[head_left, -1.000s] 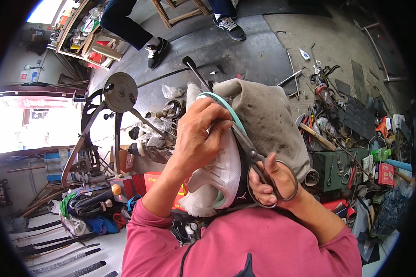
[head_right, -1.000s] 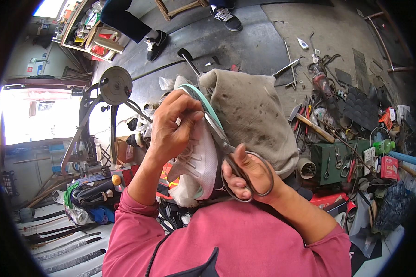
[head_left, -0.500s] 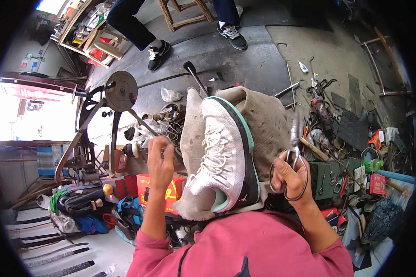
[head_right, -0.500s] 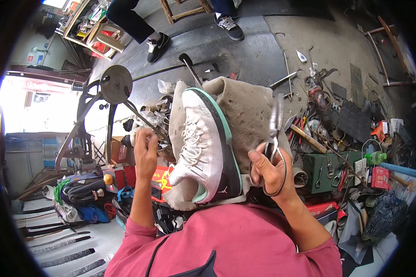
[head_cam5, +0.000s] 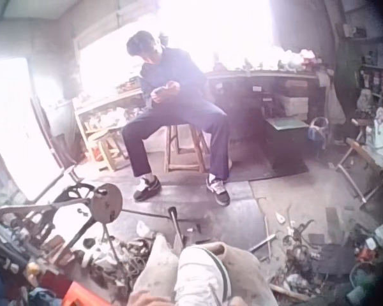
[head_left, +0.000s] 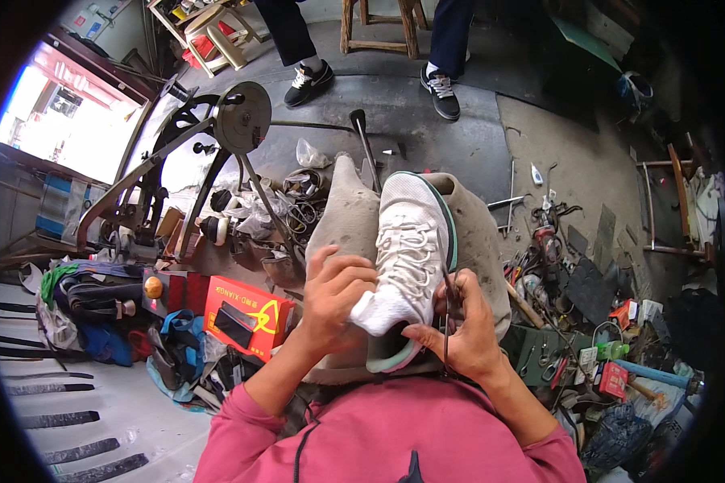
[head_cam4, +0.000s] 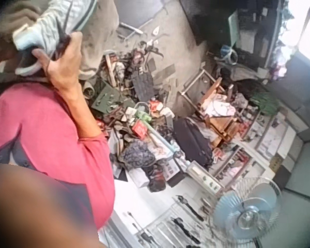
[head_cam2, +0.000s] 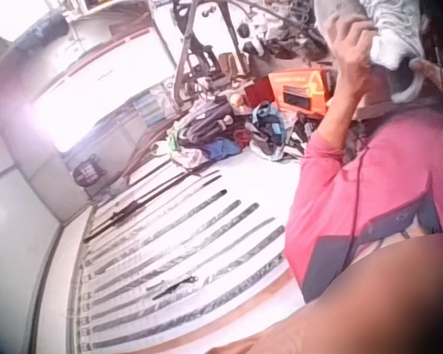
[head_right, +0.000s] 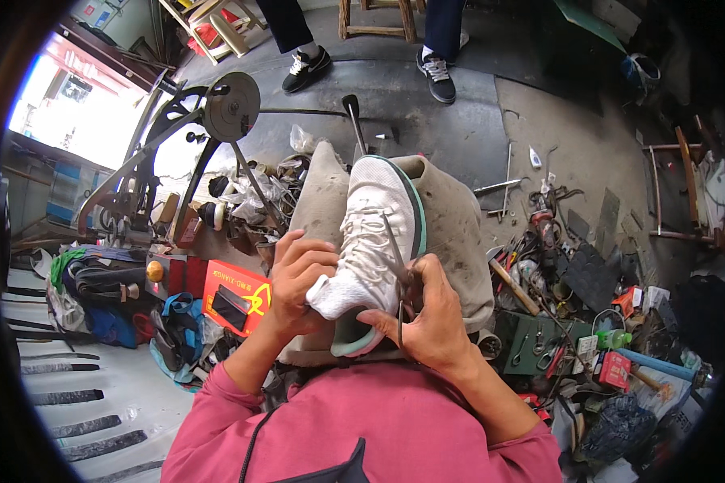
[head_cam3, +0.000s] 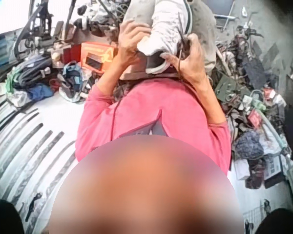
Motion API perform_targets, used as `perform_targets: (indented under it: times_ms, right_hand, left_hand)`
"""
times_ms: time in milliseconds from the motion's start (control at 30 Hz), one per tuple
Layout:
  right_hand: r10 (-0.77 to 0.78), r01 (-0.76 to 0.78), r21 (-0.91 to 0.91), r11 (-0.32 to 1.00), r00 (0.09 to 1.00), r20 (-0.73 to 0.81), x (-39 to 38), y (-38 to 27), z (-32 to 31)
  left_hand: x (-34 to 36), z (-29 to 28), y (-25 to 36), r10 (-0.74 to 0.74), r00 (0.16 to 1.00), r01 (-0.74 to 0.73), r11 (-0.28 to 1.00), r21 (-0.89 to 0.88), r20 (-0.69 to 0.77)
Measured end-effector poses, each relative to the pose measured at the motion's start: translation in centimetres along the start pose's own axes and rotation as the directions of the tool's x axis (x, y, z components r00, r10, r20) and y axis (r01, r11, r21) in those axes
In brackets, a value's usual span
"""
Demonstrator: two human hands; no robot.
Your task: The person repairs a white sneaker by prying the sole edge, cutting the insole, applying glue along the sole seam, and pressing the parts together. The person uses a metal pick, scissors, and a glue bottle while working at a bench in a cluttered workshop.
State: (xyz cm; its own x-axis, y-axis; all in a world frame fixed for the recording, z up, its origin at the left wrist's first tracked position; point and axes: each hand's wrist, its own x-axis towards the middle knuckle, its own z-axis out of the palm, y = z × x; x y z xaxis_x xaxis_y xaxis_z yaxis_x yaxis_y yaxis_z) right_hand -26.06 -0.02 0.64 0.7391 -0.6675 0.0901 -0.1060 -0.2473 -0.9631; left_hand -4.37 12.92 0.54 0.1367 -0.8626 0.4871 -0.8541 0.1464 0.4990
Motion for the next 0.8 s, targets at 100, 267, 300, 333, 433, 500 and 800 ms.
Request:
perform_targets:
  times_ms: [100,267,300,333,433,500,800]
  right_hand:
    - [-0.108,0.117,0.133,0.984,0.991,-0.075,2.1,-0.2,-0.1]
    - [-0.137,0.143,0.028,0.989,0.981,-0.140,6.8,-0.1,-0.9]
    - [-0.132,0.157,0.133,0.979,0.974,-0.182,8.1,0.3,-0.4]
    - [-0.084,0.109,0.184,0.977,0.986,-0.142,8.7,0.7,-0.4]
    - [0.016,0.005,0.214,0.977,0.995,-0.096,9.7,2.2,-0.4]
    - [0.040,-0.024,0.164,0.986,0.995,-0.095,9.8,3.1,-0.6]
    - [0.151,-0.132,0.318,0.939,0.988,-0.035,8.7,3.2,-1.5]
  left_hand:
    - [3.8,-0.1,0.2,0.146,0.988,-0.147,0.989,-0.015,-0.049]
    - [10.0,-0.6,-1.8,0.131,0.977,-0.129,0.991,0.023,-0.166]
    - [10.4,-0.4,-1.9,0.060,0.982,-0.074,0.995,-0.073,-0.177]
    - [10.3,-0.1,-1.9,-0.032,0.984,0.010,0.992,-0.122,-0.176]
    - [8.5,0.5,-1.4,-0.200,0.968,0.171,0.968,-0.186,-0.151]
    - [6.1,0.4,-0.5,-0.318,0.938,0.273,0.924,-0.268,-0.140]
    - [0.1,-1.1,1.8,-0.385,0.919,0.341,0.884,-0.319,-0.083]
